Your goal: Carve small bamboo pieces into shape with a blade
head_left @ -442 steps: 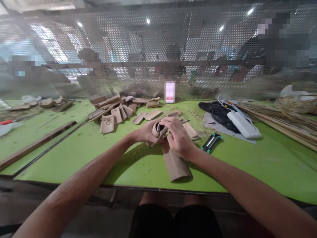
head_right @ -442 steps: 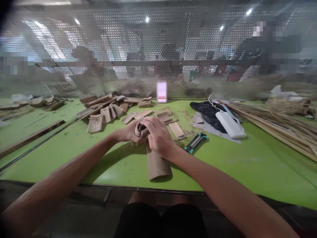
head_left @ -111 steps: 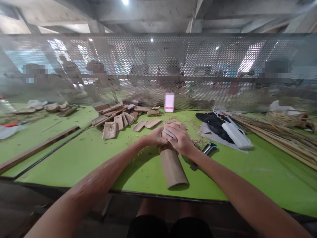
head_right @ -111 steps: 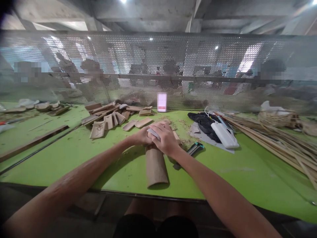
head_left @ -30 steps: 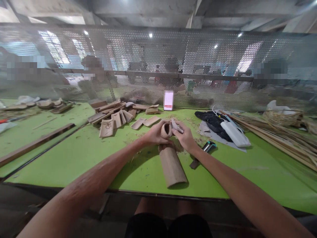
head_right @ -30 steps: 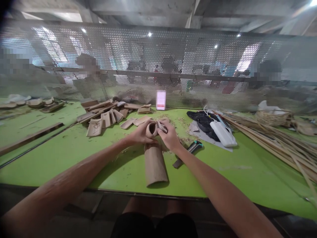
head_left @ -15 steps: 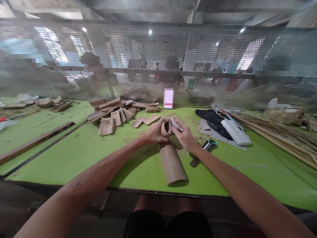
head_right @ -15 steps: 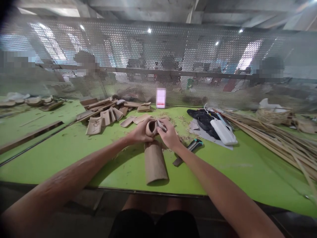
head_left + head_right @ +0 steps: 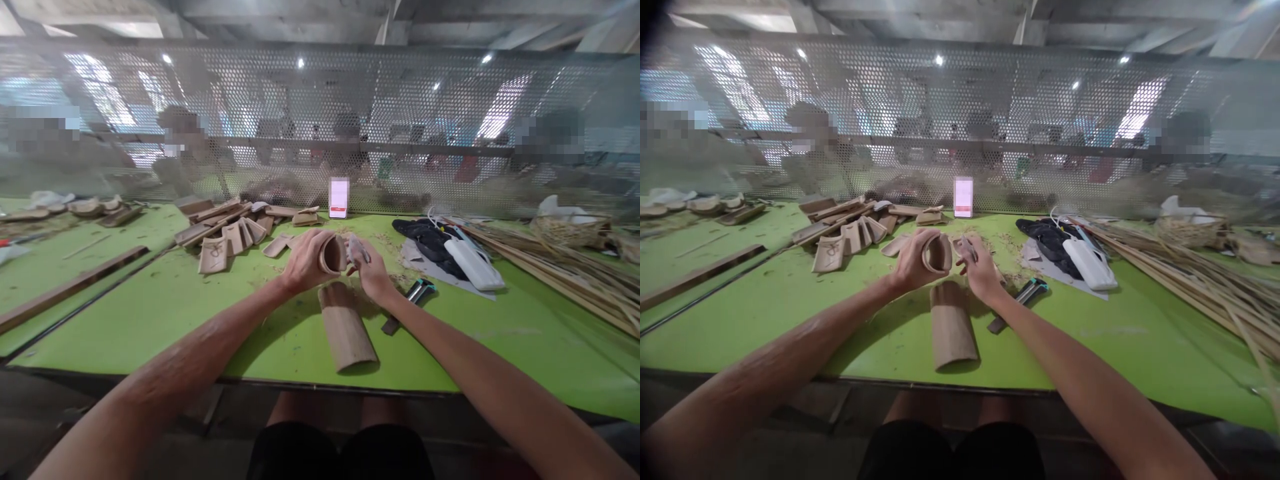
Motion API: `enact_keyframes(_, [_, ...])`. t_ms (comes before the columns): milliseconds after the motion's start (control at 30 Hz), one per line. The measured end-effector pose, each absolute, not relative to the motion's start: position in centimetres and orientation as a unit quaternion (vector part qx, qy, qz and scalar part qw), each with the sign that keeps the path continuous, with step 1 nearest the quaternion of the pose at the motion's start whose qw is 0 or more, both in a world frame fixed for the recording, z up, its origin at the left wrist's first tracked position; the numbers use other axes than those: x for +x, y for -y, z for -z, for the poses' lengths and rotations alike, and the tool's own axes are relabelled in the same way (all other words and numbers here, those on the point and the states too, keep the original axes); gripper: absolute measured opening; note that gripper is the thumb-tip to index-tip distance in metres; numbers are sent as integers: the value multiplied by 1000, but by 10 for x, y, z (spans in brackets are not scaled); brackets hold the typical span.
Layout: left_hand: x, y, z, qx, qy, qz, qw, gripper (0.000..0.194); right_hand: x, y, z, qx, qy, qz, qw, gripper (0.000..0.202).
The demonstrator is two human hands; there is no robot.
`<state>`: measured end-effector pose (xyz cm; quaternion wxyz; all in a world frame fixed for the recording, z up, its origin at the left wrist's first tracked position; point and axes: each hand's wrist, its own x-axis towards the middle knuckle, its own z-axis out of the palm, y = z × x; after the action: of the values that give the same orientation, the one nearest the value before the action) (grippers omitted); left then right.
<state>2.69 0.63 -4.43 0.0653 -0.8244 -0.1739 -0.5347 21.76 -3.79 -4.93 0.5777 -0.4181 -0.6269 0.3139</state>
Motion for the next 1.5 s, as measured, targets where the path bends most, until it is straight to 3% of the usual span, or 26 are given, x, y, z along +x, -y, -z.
enact_keyframes(367, [25, -6, 48, -821, 145, 551, 39, 86, 218, 30, 63, -432, 655, -277, 555, 49])
enact_keyframes(733, [26, 4, 38, -862, 146, 485, -25, 72, 216, 44, 46, -429, 679, -231, 548, 51])
enact_keyframes(933, [29, 4, 41, -847, 159, 507, 21, 68, 216, 45, 46, -434, 676, -244, 543, 50])
enact_keyframes(1100, [28, 4, 43, -844, 145, 516, 30, 76, 217, 44, 49, -393, 699, -242, 546, 39])
enact_keyframes(1267, [33, 4, 42, -830, 192, 519, -67, 73, 216, 44, 49, -388, 692, -272, 544, 33])
enact_keyframes(1500, [40, 2, 31, -715, 325, 564, -256, 46, 216, 42, 52, -417, 695, -272, 518, 39])
